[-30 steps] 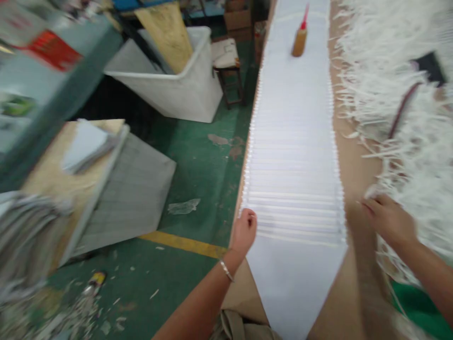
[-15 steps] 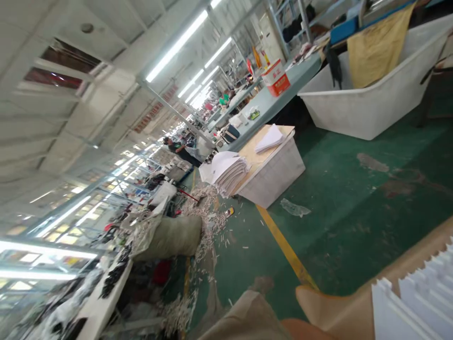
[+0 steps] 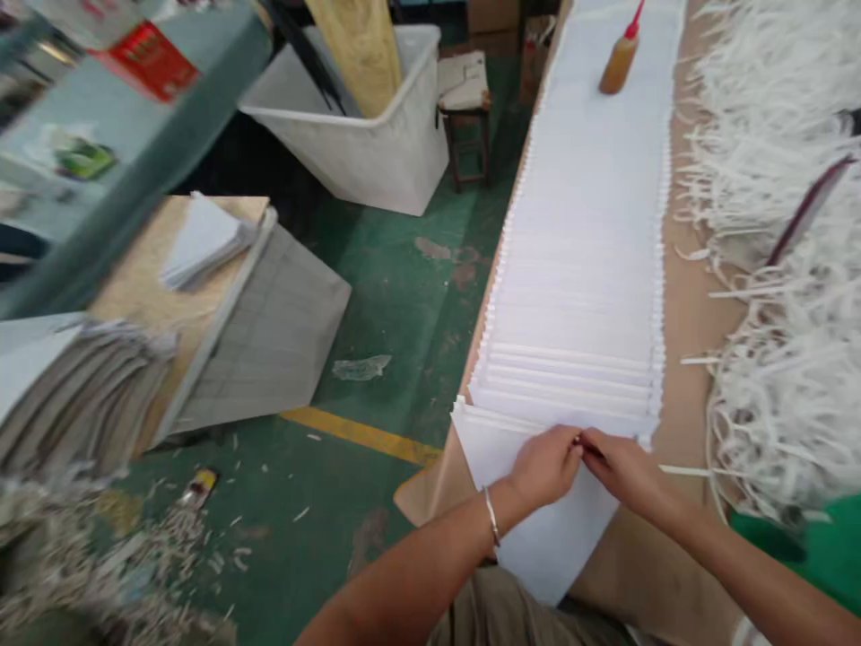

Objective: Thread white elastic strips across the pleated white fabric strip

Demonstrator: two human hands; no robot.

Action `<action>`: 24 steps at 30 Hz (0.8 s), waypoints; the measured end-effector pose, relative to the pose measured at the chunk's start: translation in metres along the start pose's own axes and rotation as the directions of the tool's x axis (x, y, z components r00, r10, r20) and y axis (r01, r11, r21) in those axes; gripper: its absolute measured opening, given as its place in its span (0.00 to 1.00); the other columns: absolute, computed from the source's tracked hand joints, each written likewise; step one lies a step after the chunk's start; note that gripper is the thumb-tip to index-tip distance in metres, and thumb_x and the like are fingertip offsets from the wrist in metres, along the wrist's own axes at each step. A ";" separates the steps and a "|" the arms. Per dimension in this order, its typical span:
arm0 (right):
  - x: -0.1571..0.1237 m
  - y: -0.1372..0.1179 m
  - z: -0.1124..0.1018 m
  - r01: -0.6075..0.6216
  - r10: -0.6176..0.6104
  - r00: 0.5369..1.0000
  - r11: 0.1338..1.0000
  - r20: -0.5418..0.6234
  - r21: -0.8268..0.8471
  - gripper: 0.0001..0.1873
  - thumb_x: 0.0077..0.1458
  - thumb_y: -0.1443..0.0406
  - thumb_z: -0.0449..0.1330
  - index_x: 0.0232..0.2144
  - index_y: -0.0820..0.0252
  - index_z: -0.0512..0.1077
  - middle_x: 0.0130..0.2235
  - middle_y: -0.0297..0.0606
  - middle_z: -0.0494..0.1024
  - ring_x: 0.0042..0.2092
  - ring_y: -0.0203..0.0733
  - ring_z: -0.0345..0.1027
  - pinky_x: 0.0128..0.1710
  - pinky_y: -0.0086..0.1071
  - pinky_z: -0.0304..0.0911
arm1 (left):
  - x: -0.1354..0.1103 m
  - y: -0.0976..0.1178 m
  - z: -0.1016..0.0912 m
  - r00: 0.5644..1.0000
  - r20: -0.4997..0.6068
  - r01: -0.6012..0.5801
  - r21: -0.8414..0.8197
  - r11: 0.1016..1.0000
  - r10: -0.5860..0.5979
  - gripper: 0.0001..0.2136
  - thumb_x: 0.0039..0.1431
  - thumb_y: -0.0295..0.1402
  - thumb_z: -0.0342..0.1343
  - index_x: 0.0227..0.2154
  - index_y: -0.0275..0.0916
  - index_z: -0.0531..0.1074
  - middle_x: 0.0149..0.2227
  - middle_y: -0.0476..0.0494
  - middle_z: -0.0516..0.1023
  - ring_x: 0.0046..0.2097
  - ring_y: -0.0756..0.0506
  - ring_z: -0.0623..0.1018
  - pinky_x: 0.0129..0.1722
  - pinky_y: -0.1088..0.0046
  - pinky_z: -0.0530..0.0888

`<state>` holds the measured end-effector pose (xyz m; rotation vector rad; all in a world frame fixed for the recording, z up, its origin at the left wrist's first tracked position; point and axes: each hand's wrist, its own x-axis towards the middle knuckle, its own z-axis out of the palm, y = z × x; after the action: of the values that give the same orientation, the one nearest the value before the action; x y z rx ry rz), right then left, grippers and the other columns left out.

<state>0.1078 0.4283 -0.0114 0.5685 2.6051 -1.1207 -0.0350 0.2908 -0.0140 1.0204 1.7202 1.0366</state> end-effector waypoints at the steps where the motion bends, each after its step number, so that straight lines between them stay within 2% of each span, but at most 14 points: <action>1: 0.004 -0.006 -0.001 -0.033 0.033 0.999 0.999 0.005 0.027 0.10 0.65 0.61 0.50 0.34 0.55 0.69 0.32 0.39 0.80 0.34 0.46 0.76 0.34 0.35 0.64 | 0.003 -0.001 -0.007 0.999 0.022 0.045 -0.009 0.999 -0.045 0.11 0.65 0.34 0.50 0.43 0.38 0.76 0.42 0.36 0.80 0.44 0.39 0.78 0.48 0.58 0.75; 3: 0.016 -0.017 -0.002 -0.088 0.089 0.996 0.993 -0.008 0.083 0.11 0.65 0.57 0.51 0.33 0.55 0.68 0.30 0.37 0.79 0.32 0.45 0.74 0.32 0.34 0.61 | 0.006 -0.001 -0.021 0.987 0.084 0.140 -0.075 0.987 -0.134 0.10 0.64 0.37 0.52 0.35 0.39 0.76 0.32 0.41 0.78 0.35 0.43 0.76 0.39 0.63 0.74; 5: 0.025 -0.025 -0.002 -0.113 0.118 0.993 0.982 -0.022 0.150 0.12 0.64 0.55 0.53 0.34 0.55 0.68 0.27 0.35 0.77 0.29 0.44 0.72 0.30 0.33 0.58 | 0.008 -0.002 -0.033 0.965 0.146 0.247 -0.218 0.944 -0.218 0.10 0.62 0.40 0.54 0.32 0.38 0.74 0.25 0.46 0.73 0.28 0.47 0.73 0.32 0.68 0.71; 7: 0.030 -0.027 -0.003 -0.122 0.131 0.991 0.970 -0.032 0.211 0.13 0.64 0.54 0.54 0.36 0.55 0.70 0.24 0.32 0.75 0.27 0.41 0.68 0.29 0.32 0.56 | 0.011 -0.005 -0.042 0.939 0.196 0.336 -0.341 0.878 -0.283 0.12 0.58 0.42 0.57 0.30 0.37 0.72 0.23 0.49 0.71 0.25 0.50 0.69 0.28 0.73 0.67; 9: 0.033 -0.020 -0.008 -0.108 0.118 0.993 0.956 -0.020 0.273 0.15 0.64 0.53 0.54 0.36 0.56 0.73 0.24 0.32 0.75 0.27 0.40 0.67 0.30 0.32 0.58 | 0.015 -0.010 -0.052 0.926 0.198 0.374 -0.383 0.845 -0.320 0.13 0.56 0.44 0.58 0.28 0.37 0.70 0.23 0.50 0.71 0.23 0.52 0.67 0.25 0.75 0.64; 12: 0.038 0.010 -0.025 -0.091 0.105 0.994 0.932 -0.021 0.352 0.18 0.63 0.52 0.54 0.34 0.56 0.77 0.31 0.35 0.80 0.33 0.42 0.72 0.35 0.33 0.62 | 0.026 -0.021 -0.075 0.932 0.056 0.356 -0.332 0.874 -0.358 0.14 0.55 0.44 0.58 0.26 0.37 0.69 0.21 0.51 0.70 0.22 0.53 0.65 0.24 0.76 0.62; 15: 0.041 0.055 -0.049 -0.144 0.193 0.976 0.922 -0.104 0.358 0.21 0.59 0.49 0.57 0.33 0.57 0.79 0.34 0.38 0.82 0.36 0.45 0.73 0.37 0.34 0.65 | 0.038 -0.031 -0.104 0.917 -0.152 0.333 -0.215 0.918 -0.369 0.13 0.55 0.42 0.57 0.24 0.38 0.68 0.19 0.53 0.68 0.22 0.53 0.64 0.24 0.77 0.61; 19: 0.043 0.107 -0.075 -0.241 0.343 0.909 0.896 -0.237 0.374 0.20 0.56 0.48 0.60 0.33 0.58 0.79 0.31 0.36 0.80 0.33 0.43 0.71 0.33 0.33 0.64 | 0.056 -0.042 -0.135 0.879 -0.339 0.338 -0.051 0.940 -0.335 0.11 0.55 0.39 0.55 0.23 0.38 0.67 0.19 0.53 0.67 0.24 0.51 0.66 0.26 0.76 0.63; 21: 0.047 0.122 -0.082 -0.276 0.407 0.869 0.871 -0.283 0.406 0.20 0.54 0.48 0.62 0.32 0.59 0.78 0.27 0.34 0.76 0.29 0.40 0.67 0.30 0.32 0.61 | 0.067 -0.047 -0.143 0.862 -0.401 0.346 0.022 0.938 -0.309 0.10 0.56 0.37 0.54 0.23 0.38 0.68 0.21 0.53 0.68 0.26 0.51 0.68 0.28 0.76 0.65; 24: 0.059 0.131 -0.084 -0.306 0.486 0.824 0.814 -0.292 0.493 0.19 0.52 0.48 0.63 0.30 0.59 0.75 0.22 0.31 0.71 0.25 0.37 0.61 0.26 0.31 0.57 | 0.085 -0.052 -0.148 0.845 -0.459 0.368 0.121 0.922 -0.276 0.09 0.56 0.36 0.55 0.24 0.38 0.68 0.24 0.52 0.71 0.29 0.50 0.70 0.33 0.76 0.67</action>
<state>0.1073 0.5872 -0.0610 1.5317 2.3421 -1.5538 -0.2086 0.3194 -0.0418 0.6046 2.3139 0.9203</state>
